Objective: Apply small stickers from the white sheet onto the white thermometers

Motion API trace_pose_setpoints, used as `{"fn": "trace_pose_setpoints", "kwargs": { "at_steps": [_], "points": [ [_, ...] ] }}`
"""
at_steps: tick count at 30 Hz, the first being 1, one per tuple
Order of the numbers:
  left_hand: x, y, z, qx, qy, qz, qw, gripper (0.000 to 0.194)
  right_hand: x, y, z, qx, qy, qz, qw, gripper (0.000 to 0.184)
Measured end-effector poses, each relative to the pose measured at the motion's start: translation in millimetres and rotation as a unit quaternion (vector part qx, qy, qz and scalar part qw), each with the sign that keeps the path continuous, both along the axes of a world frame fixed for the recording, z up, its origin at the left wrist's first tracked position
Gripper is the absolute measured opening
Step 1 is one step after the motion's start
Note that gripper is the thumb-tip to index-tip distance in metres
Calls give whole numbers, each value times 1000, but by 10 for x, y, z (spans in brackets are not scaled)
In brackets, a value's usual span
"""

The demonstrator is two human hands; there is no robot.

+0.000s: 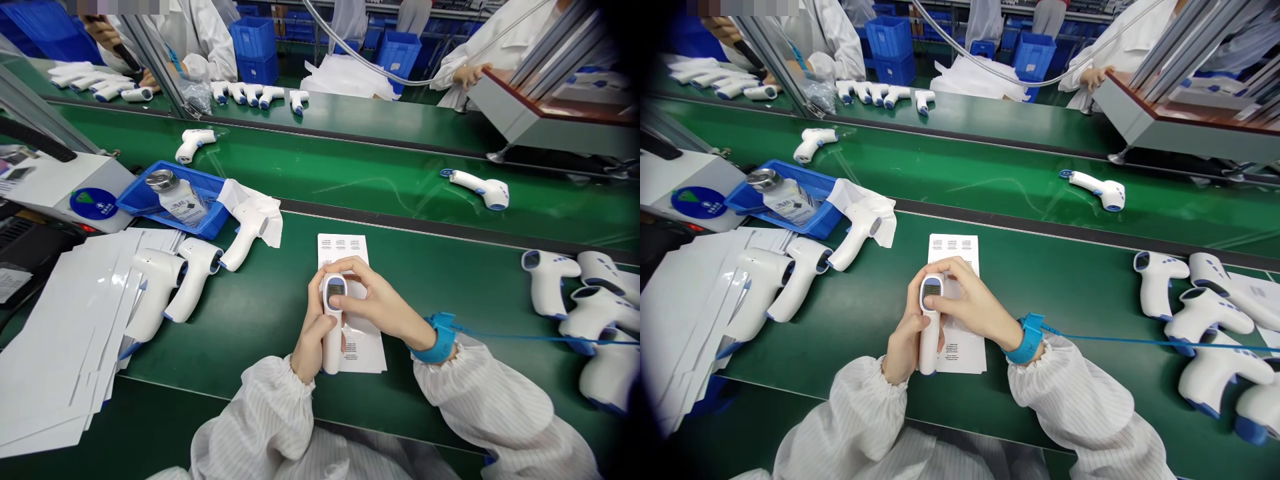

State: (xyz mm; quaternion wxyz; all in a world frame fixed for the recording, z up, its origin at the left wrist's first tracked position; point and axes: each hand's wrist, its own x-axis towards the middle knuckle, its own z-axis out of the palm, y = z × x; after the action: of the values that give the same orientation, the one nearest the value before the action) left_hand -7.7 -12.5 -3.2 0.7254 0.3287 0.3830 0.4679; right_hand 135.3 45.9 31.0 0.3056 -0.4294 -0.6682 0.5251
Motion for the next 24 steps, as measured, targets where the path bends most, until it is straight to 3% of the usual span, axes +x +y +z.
{"fn": "trace_pose_setpoints", "kwargs": {
  "at_steps": [4, 8, 11, 14, 18, 24],
  "points": [
    [26, 17, 40, -30, -10, 11, 999, 67, -83, 8, -39, 55, 7, -46, 997, 10],
    [55, 50, 97, -77, 49, 27, 995, 57, -133, -22, -50, 70, 3, -63, 996, 16],
    [52, 49, 101, -70, 41, 24, 996, 55, -109, -54, -71, 32, 22, -76, 996, 23],
    [24, 32, 83, -48, 13, 8, 999, 60, -57, -96, -111, -1, 44, -124, 991, 18],
    [-6, 26, 89, -28, 17, -16, 999, 73, -20, -158, -100, 61, -13, -170, 983, 12],
    [12, 42, 143, -42, 46, -21, 998, 87, -18, -241, 67, 163, -59, -106, 979, 14]
  ]
}}
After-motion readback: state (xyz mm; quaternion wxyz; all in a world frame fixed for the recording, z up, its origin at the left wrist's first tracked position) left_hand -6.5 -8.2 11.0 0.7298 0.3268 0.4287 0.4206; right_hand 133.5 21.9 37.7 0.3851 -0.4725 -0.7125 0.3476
